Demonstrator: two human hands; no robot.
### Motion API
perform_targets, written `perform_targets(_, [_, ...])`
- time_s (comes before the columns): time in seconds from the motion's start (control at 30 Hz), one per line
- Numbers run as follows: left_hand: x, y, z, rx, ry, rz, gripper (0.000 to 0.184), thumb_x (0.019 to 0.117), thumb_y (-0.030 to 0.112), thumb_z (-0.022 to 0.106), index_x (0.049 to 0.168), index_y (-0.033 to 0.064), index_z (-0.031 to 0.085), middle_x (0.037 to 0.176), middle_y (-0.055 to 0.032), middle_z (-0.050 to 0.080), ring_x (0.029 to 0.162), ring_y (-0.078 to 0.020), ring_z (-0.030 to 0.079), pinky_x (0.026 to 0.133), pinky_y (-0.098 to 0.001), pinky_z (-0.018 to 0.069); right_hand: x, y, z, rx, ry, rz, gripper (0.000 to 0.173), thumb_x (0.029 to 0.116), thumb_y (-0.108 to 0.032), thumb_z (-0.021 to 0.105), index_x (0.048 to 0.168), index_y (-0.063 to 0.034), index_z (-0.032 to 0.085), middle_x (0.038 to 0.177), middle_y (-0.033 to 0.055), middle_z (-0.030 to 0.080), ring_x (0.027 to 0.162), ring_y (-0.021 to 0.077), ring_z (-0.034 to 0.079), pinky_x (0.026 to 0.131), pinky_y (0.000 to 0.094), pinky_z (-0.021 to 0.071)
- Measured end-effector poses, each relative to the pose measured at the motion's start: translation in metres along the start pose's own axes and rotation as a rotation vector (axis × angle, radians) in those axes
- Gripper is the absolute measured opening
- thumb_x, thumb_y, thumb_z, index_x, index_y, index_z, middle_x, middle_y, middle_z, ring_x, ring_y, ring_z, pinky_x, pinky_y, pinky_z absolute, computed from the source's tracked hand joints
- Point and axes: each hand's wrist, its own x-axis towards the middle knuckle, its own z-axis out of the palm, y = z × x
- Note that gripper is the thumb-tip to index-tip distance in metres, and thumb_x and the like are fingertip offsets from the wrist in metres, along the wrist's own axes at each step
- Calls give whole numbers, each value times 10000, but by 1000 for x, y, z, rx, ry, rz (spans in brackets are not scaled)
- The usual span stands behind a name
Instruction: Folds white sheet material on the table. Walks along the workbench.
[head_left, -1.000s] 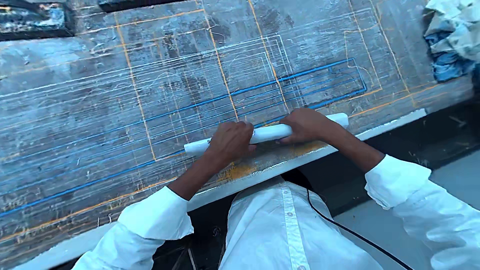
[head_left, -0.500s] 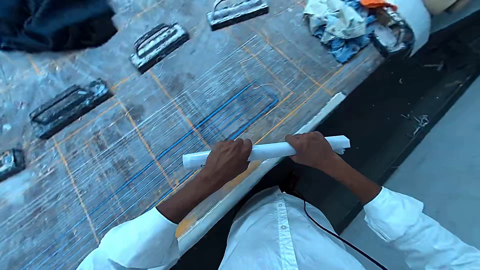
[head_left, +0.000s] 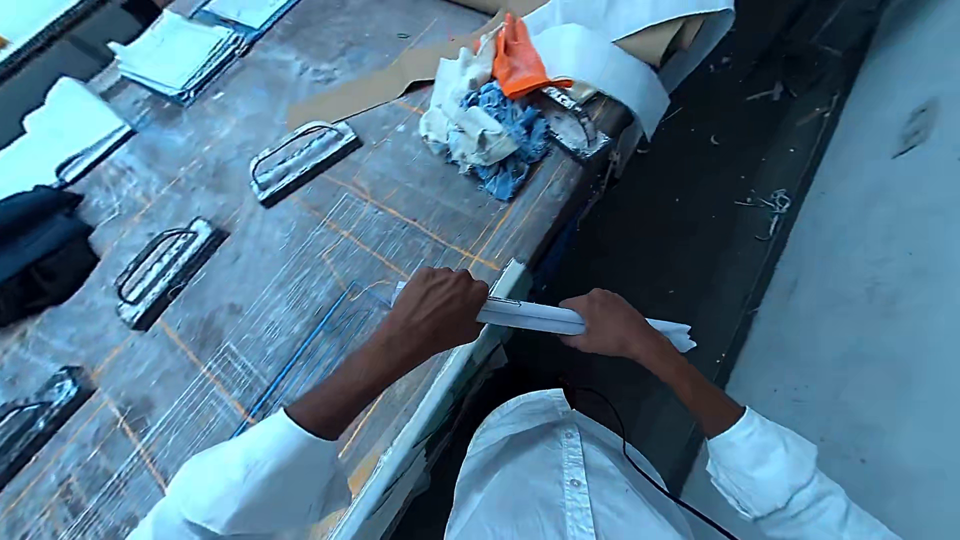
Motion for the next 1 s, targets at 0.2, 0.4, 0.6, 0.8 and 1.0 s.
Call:
perform_targets(0.2, [86, -1, -43, -46, -244, 44, 324, 920, 384, 717, 788, 95, 652, 719, -83, 623, 755, -291, 648, 663, -501, 487, 2, 63, -19, -198, 384, 81, 279, 809, -284, 851, 905, -83, 683, 677, 104, 638, 645, 315, 664, 541, 471, 476])
perform_targets(0.4, [163, -6, -80, -66, -171, 63, 296, 925, 368, 731, 786, 114, 672, 701, -66, 628, 735, -279, 652, 653, -490, 487, 28, 159, -58, -285, 643, 60, 310, 613, -117, 909, 800, -51, 670, 626, 100, 618, 563, 305, 657, 460, 471, 477])
perform_targets(0.6, [246, -4, -125, -152, -143, 135, 279, 928, 368, 699, 834, 106, 679, 749, -74, 646, 779, -286, 661, 686, -495, 505, 35, 259, -127, -427, 764, 24, 313, 535, -129, 874, 734, -49, 646, 602, 82, 598, 555, 279, 653, 485, 453, 497])
perform_targets(0.8, [281, 12, -165, -213, -150, 97, 250, 912, 316, 715, 861, 72, 690, 782, -110, 668, 799, -320, 672, 692, -526, 507, 41, 348, -162, -308, 683, -18, 281, 581, -142, 828, 789, -4, 698, 688, 143, 671, 620, 351, 696, 525, 542, 528])
perform_targets(1.0, [294, 27, -180, -311, -159, -6, 253, 926, 296, 700, 879, 48, 683, 834, -137, 675, 841, -336, 674, 699, -533, 509, 86, 416, -201, -332, 706, -273, 383, 687, -369, 676, 639, 3, 594, 536, 121, 550, 462, 298, 606, 401, 450, 440])
